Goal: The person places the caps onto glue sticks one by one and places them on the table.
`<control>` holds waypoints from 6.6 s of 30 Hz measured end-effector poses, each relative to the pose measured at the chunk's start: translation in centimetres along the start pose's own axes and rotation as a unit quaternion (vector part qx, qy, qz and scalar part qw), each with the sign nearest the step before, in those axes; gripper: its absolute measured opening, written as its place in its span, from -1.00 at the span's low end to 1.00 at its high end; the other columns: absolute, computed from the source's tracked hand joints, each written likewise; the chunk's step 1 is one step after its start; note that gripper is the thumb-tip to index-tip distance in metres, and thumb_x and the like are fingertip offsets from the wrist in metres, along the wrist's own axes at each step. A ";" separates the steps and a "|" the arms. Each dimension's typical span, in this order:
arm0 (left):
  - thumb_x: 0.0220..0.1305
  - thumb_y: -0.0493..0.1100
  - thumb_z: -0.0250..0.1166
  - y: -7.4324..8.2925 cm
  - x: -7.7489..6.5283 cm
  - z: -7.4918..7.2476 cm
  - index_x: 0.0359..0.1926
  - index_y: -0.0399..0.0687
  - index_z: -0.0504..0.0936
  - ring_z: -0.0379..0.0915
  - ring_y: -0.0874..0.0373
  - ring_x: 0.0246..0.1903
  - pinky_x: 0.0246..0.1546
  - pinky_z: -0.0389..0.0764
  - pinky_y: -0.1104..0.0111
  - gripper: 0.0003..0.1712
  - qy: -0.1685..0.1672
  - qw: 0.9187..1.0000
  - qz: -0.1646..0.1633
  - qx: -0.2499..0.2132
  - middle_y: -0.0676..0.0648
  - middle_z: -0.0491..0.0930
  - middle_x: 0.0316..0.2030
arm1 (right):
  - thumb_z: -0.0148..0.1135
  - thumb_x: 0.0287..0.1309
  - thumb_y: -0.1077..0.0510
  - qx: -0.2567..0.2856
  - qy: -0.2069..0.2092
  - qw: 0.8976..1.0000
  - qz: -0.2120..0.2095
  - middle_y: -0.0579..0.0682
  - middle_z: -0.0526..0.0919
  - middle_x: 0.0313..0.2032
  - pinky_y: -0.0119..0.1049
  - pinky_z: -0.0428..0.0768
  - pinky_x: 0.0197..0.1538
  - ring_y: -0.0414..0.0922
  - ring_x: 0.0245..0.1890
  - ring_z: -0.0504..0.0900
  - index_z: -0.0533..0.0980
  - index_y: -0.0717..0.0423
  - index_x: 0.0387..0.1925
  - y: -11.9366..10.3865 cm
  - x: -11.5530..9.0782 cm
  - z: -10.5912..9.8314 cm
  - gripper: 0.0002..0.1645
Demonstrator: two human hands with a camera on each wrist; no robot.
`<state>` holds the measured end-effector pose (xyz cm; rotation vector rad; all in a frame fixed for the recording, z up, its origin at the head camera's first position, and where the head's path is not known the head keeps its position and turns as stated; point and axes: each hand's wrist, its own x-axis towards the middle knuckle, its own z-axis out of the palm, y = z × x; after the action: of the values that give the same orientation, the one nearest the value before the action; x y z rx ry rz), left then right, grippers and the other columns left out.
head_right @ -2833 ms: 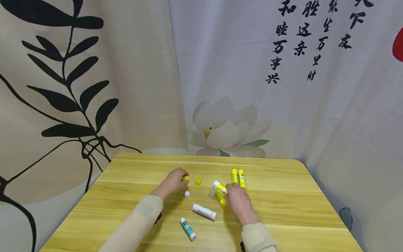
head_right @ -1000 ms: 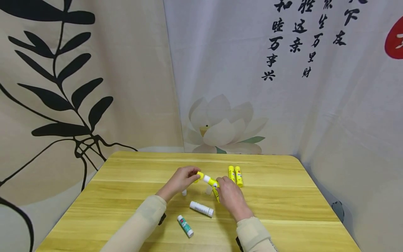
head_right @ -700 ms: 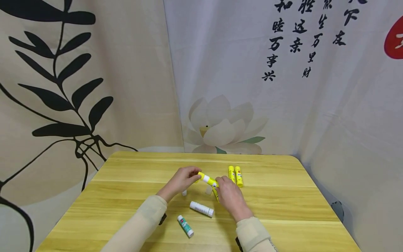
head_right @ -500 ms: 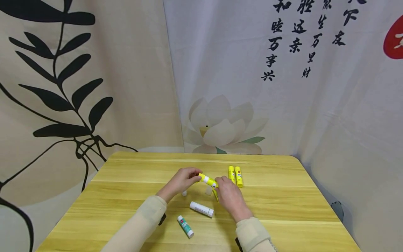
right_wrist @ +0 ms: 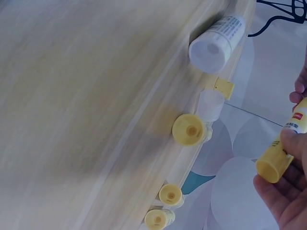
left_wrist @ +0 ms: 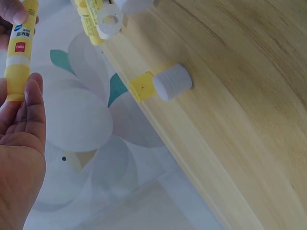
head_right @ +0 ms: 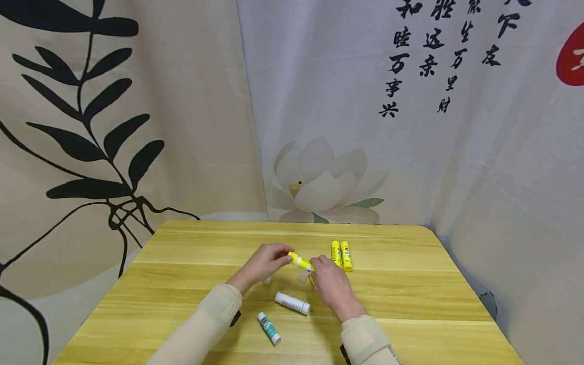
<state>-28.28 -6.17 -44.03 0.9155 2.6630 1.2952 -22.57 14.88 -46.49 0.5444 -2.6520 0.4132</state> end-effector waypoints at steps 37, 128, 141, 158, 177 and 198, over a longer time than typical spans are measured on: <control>0.41 -0.24 0.25 0.6 0.1 -1.2 0.05 -0.29 0.64 0.49 0.29 -0.40 -0.37 0.58 0.47 -0.72 -0.031 0.998 0.041 0.029 -0.04 0.66 -0.26 | 0.37 0.21 0.22 0.093 -0.042 0.995 0.016 0.05 0.63 -0.19 -0.15 0.65 -0.17 -0.08 -0.24 0.63 0.57 0.28 -0.01 -0.8 0.9 -0.5 -0.66; 0.28 -0.08 0.38 -3.6 -3.3 -4.6 -0.12 -0.15 0.65 0.58 0.01 -0.22 -0.25 0.64 0.15 -0.74 -0.043 0.913 -0.163 0.372 -0.08 0.63 -0.24 | 0.10 0.31 0.11 0.095 -0.071 0.937 0.329 0.27 0.66 -0.34 -0.01 0.56 -0.27 0.08 -0.38 0.58 0.56 0.52 -0.13 12.8 1.1 -1.6 -0.55; 0.28 -0.05 0.38 -3.6 -3.8 -4.8 -0.14 -0.12 0.64 0.59 0.02 -0.20 -0.24 0.64 0.15 -0.75 -0.048 0.906 -0.162 0.387 -0.06 0.63 -0.25 | 0.06 0.28 0.10 0.077 -0.087 0.931 0.347 0.05 0.39 -0.64 -0.20 0.41 -0.48 -0.03 -0.57 0.38 0.35 0.12 -0.68 13.7 0.5 -0.5 -0.60; 0.29 -0.07 0.37 -3.5 -3.8 -4.6 -0.17 -0.11 0.64 0.59 0.02 -0.19 -0.22 0.63 0.13 -0.77 -0.046 0.910 -0.167 0.376 -0.05 0.63 -0.26 | 0.04 0.33 0.04 0.089 -0.097 0.934 0.332 0.03 0.39 -0.66 -0.19 0.41 -0.45 -0.04 -0.57 0.39 0.28 0.05 -0.73 13.6 1.1 0.9 -0.51; 0.32 -0.04 0.34 -3.2 -3.9 -4.4 -0.10 -0.12 0.65 0.59 0.03 -0.14 -0.19 0.64 0.16 -0.73 -0.060 0.908 -0.172 0.378 -0.05 0.64 -0.20 | -0.25 0.38 0.26 0.116 -0.106 0.940 0.302 0.04 0.33 -0.61 -0.20 0.37 -0.41 -0.06 -0.58 0.29 0.34 0.13 -0.62 13.5 1.2 0.6 -0.58; 0.31 -0.04 0.35 -3.3 -3.7 -4.2 -0.10 -0.13 0.65 0.59 0.02 -0.13 -0.17 0.64 0.15 -0.72 -0.058 0.908 -0.166 0.380 -0.06 0.65 -0.19 | -0.27 0.41 0.22 0.121 -0.111 0.936 0.311 0.31 0.62 -0.24 0.04 0.54 -0.16 0.13 -0.33 0.55 0.56 0.44 -0.18 13.6 1.0 0.4 -0.53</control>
<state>-28.00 -12.64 -44.54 0.4889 3.0484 0.0998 -29.39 26.45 -49.13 -0.2249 -2.9695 0.9161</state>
